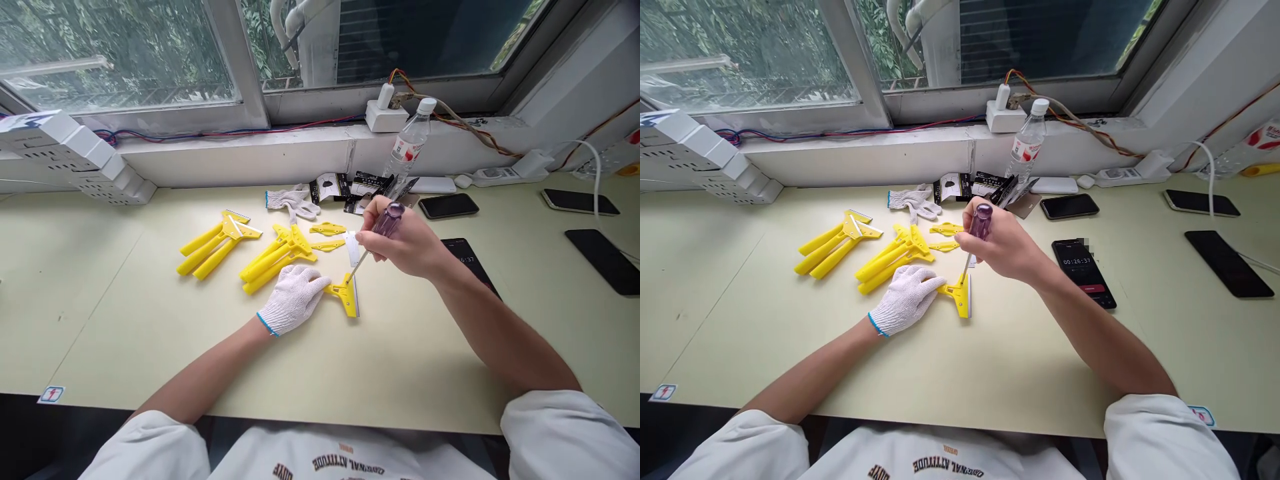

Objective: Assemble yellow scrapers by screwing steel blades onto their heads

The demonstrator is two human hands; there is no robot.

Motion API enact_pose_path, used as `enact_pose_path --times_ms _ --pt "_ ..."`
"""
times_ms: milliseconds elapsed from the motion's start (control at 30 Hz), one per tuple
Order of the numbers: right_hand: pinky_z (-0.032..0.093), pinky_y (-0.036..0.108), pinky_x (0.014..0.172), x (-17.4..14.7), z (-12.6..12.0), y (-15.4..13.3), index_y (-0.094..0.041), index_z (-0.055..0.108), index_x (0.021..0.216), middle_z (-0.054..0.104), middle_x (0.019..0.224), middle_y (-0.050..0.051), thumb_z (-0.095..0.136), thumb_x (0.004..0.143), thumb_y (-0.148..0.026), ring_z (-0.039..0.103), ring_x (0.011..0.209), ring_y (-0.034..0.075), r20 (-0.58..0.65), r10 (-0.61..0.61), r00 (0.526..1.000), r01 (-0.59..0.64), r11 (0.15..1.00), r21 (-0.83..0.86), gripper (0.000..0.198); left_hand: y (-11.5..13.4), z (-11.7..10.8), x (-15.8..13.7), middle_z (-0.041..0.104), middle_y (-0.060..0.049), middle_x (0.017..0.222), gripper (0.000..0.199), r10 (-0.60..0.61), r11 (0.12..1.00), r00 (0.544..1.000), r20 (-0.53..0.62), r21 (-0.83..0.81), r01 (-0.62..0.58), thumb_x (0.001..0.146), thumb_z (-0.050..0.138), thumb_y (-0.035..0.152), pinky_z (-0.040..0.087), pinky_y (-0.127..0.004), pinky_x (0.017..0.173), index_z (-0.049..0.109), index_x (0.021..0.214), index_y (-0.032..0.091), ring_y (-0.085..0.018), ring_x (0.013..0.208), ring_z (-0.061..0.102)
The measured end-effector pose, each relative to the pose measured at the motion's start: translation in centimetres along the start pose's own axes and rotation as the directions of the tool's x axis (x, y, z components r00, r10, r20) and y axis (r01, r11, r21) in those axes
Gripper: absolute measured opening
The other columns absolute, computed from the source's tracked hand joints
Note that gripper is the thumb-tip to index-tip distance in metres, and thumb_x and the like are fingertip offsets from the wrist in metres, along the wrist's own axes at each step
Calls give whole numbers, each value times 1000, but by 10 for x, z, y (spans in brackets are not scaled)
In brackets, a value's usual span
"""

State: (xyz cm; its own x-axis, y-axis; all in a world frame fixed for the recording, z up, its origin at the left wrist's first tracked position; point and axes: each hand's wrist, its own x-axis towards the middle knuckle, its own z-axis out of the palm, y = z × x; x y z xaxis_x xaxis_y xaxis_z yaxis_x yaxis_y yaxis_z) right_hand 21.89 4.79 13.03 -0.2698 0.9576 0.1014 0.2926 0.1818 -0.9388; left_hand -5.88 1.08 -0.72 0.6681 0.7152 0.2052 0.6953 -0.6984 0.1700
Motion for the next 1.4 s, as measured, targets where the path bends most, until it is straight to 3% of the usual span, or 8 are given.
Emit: enact_pose_path --times_ms 300,433,567,867,1000,1133,1233,1400 --pt "45 30 47 7 -10 15 -24 56 83 66 65 -3 83 91 -33 60 50 15 -21 1 1000 1 997 81 29 0 -1 0 74 -8 127 35 -6 1000 1000 6 -7 6 115 45 28 45 -50 100 69 140 32 -29 116 64" --pt "37 28 44 2 -17 8 -21 63 75 71 75 1 99 76 -43 54 51 11 108 -26 994 20 998 53 42 0 -2 0 75 -8 126 35 -7 1000 1000 9 -18 7 113 47 27 45 -51 100 69 140 32 -30 116 64" --pt "36 29 47 3 -19 3 -21 71 75 71 72 2 104 68 -53 52 55 12 61 -62 996 59 997 50 46 0 -3 0 74 -9 126 36 -4 1000 1000 12 -21 4 114 47 28 45 -50 100 70 140 32 -29 116 64" --pt "44 32 54 1 -14 -4 -20 79 92 73 75 6 57 105 -74 66 61 18 57 -129 990 124 989 74 60 0 -2 0 74 -8 128 36 0 1000 1000 9 -10 0 114 46 27 44 -50 102 69 142 31 -29 117 63" --pt "41 34 61 0 -15 -20 -21 76 90 69 74 4 54 110 -57 60 64 19 -66 -228 971 213 960 -182 46 0 -3 0 74 -8 127 35 -1 1000 1000 12 -13 2 114 47 26 44 -49 101 69 141 30 -29 116 63" --pt "33 37 64 0 -18 -38 -22 57 68 54 63 2 54 109 -43 49 61 18 -92 -302 949 193 786 -587 46 0 -2 0 74 -8 126 34 -6 1000 1000 3 -24 6 114 47 27 45 -49 101 69 140 30 -29 117 64" --pt "22 37 62 4 -18 -42 -22 45 60 41 55 2 55 109 -51 37 56 16 -131 -354 926 150 664 -733 58 0 -1 -1 74 -8 126 35 -11 999 1000 -13 -33 10 114 47 26 45 -49 102 69 140 31 -28 117 64" --pt "22 35 63 21 -20 -36 -22 44 53 27 48 2 58 105 -73 45 59 20 -160 -485 859 206 616 -760 74 0 -1 -2 74 -8 126 35 -16 999 1000 -23 -42 15 113 48 25 46 -48 102 69 139 32 -28 117 65"
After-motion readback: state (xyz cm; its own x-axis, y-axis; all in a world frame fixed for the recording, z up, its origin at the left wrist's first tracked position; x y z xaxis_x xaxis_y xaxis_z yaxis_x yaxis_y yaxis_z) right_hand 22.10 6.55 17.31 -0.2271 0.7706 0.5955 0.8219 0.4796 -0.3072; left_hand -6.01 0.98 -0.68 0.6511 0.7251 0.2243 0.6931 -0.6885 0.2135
